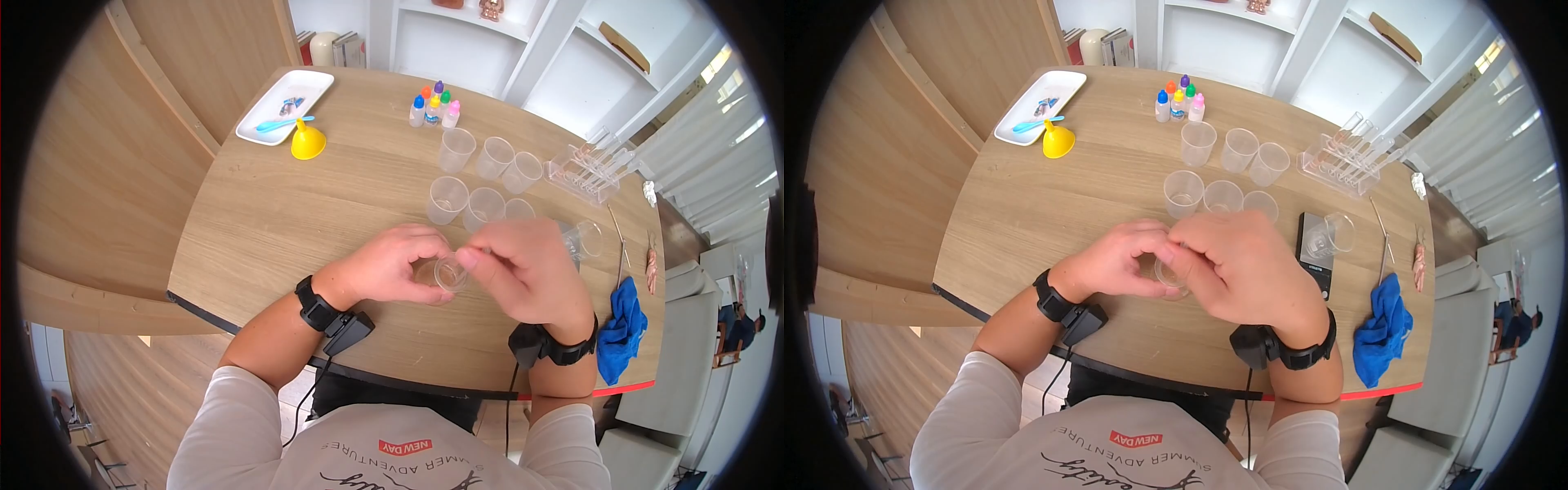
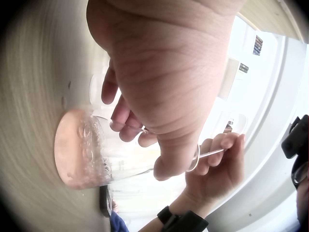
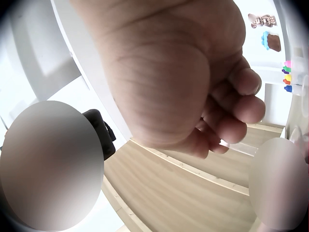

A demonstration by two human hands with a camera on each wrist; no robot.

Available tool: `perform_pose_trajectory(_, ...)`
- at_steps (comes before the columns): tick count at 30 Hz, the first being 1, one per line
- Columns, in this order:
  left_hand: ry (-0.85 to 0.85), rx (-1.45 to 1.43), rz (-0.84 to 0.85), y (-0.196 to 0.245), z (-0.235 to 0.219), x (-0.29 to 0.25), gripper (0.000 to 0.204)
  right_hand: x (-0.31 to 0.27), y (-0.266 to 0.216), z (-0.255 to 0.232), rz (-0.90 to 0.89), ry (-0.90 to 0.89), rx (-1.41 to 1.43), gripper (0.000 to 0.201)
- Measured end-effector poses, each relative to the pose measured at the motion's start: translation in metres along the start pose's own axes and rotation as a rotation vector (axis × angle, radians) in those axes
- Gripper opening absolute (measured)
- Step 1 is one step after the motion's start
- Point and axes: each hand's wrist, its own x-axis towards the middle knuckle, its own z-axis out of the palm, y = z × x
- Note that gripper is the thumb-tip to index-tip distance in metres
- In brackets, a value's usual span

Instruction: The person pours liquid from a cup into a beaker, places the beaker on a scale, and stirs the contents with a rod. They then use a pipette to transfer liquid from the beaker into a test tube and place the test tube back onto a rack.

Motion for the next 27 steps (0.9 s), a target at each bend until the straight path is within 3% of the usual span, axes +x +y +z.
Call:
perform_pose_trajectory(2,0.003,0.0,0.003,-0.0004,0.0001,0.0001,0.038,0.0007,-0.0017,0.0021,0.058,0.115,-0.031,0.004)
perform_pose_trajectory(5,0.002,0.003,0.025,-0.0032,0.0005,-0.0007,0.038,0.0003,0.0026,-0.0024,-0.024,-0.025,0.007,0.005)
perform_pose_trajectory(8,-0.002,-0.008,0.017,-0.0038,0.0013,-0.0011,0.038,-0.0005,0.0001,0.0014,0.033,0.08,-0.019,0.007)
perform_pose_trajectory(15,0.006,0.014,0.006,-0.0031,0.0013,-0.0012,0.038,0.0007,0.0013,-0.0001,-0.001,0.02,-0.01,0.008)
perform_pose_trajectory(17,0.018,0.014,0.016,-0.0027,0.0013,-0.001,0.038,0.0013,0.0015,0.0027,0.013,0.115,-0.021,0.008)
perform_pose_trajectory(20,-0.004,0.021,0.007,-0.0006,0.0,-0.0003,0.037,0.0005,0.0012,-0.0023,-0.007,0.008,-0.005,0.007)
perform_pose_trajectory(23,0.01,0.003,0.012,-0.0009,0.0007,0.0002,0.037,0.0007,-0.0013,0.0028,0.064,0.122,-0.015,0.007)
perform_pose_trajectory(27,-0.008,-0.005,0.0,-0.0007,-0.0004,-0.0007,0.037,0.001,0.001,-0.0006,-0.019,0.03,-0.007,0.009)
